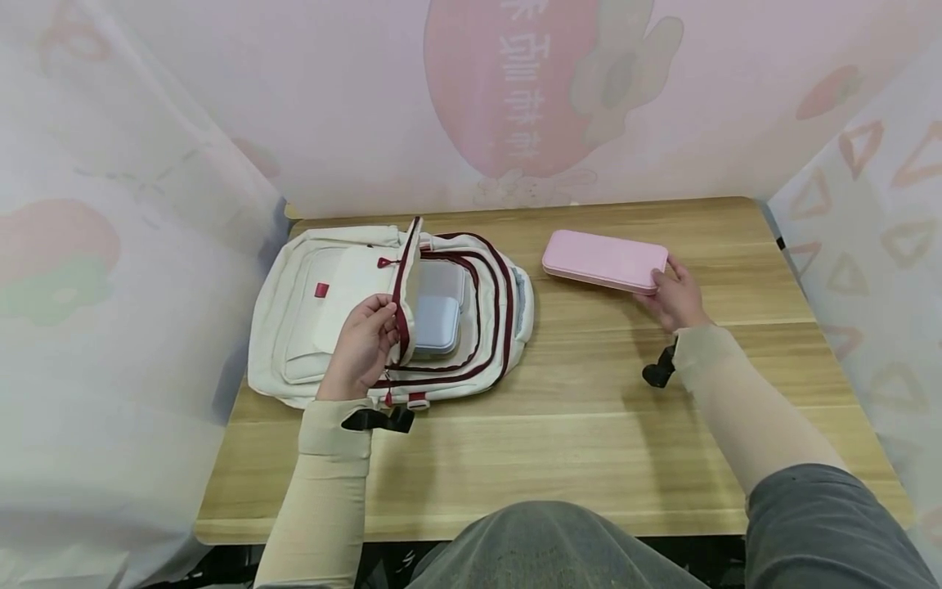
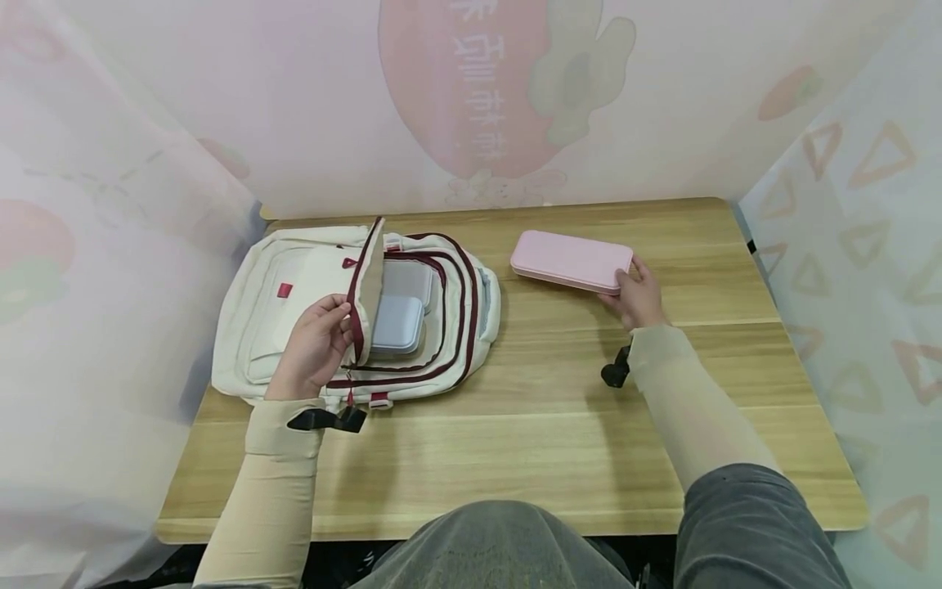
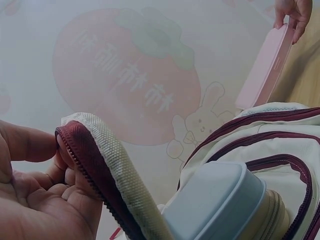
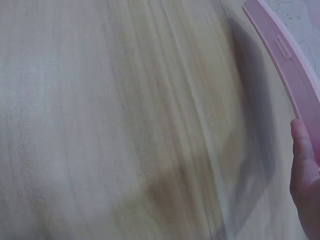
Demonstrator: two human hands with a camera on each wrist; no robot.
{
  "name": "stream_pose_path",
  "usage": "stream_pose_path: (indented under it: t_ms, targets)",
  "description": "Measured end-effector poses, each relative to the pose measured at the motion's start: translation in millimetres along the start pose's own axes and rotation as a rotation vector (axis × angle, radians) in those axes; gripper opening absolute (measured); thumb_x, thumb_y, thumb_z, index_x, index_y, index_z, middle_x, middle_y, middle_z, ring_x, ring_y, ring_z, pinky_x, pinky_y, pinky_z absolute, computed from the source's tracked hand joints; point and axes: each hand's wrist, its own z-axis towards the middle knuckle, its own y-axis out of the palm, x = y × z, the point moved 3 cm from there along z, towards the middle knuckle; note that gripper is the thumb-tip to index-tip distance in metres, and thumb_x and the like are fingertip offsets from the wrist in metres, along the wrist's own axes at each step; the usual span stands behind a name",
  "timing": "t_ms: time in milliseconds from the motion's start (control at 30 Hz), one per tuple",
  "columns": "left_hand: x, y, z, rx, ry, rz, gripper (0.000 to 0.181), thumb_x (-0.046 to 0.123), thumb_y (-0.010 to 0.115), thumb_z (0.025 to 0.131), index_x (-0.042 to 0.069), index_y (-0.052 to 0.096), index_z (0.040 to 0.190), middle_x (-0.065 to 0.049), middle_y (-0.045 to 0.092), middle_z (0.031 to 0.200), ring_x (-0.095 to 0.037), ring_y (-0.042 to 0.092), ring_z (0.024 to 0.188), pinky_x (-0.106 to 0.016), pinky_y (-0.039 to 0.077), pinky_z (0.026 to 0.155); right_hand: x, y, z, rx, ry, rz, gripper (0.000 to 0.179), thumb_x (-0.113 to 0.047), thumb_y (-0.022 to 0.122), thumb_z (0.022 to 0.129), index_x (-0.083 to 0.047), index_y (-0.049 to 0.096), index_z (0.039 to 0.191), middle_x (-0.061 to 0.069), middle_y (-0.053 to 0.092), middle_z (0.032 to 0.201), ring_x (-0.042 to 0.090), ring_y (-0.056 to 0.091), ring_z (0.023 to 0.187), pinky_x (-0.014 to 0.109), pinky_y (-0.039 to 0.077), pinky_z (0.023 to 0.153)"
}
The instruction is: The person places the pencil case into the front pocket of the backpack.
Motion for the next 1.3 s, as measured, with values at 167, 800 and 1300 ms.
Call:
stream_pose_path:
  t_ms: [167, 800, 1300]
  targets:
    - [0.3, -0.1, -1.3, 0.002, 0.001, -0.004, 0.015, 0.001, 0.037, 0.11, 0.003, 0.049, 0.101, 0.0, 0.054, 0.082, -0.008, 0.052, 0.068, -0.02, 0.043, 0.062, -2, 5, -1.6, -0.043, -0.007, 0.039, 0.065, -0.012, 0.038, 0.112, -0.03, 0.008, 0.167, 0.018, 0.022, 0.167, 0.012, 0.066, 0.091, 0.036, 0.051, 0.1]
    - [-1.3, 0.2, -0.9, -0.002, 0.011, -0.006, 0.016, 0.002, 0.039, 0.11, 0.004, 0.051, 0.099, 0.0, 0.054, 0.08, -0.009, 0.052, 0.068, -0.021, 0.044, 0.062, -9, 28, -8.6, -0.135, -0.036, 0.05, 0.065, -0.009, 0.04, 0.111, -0.028, 0.013, 0.167, 0.018, 0.019, 0.168, 0.013, 0.065, 0.093, 0.033, 0.058, 0.088]
    - [0.7, 0.6, -3.0, 0.002, 0.015, 0.0, 0.015, 0.001, 0.038, 0.11, 0.004, 0.05, 0.1, 0.001, 0.053, 0.079, -0.008, 0.051, 0.067, -0.02, 0.042, 0.062, -10, 50, -10.7, -0.151, -0.026, 0.038, 0.063, -0.009, 0.046, 0.11, -0.03, 0.024, 0.165, 0.009, 0.049, 0.129, 0.015, 0.068, 0.09, 0.033, 0.059, 0.085]
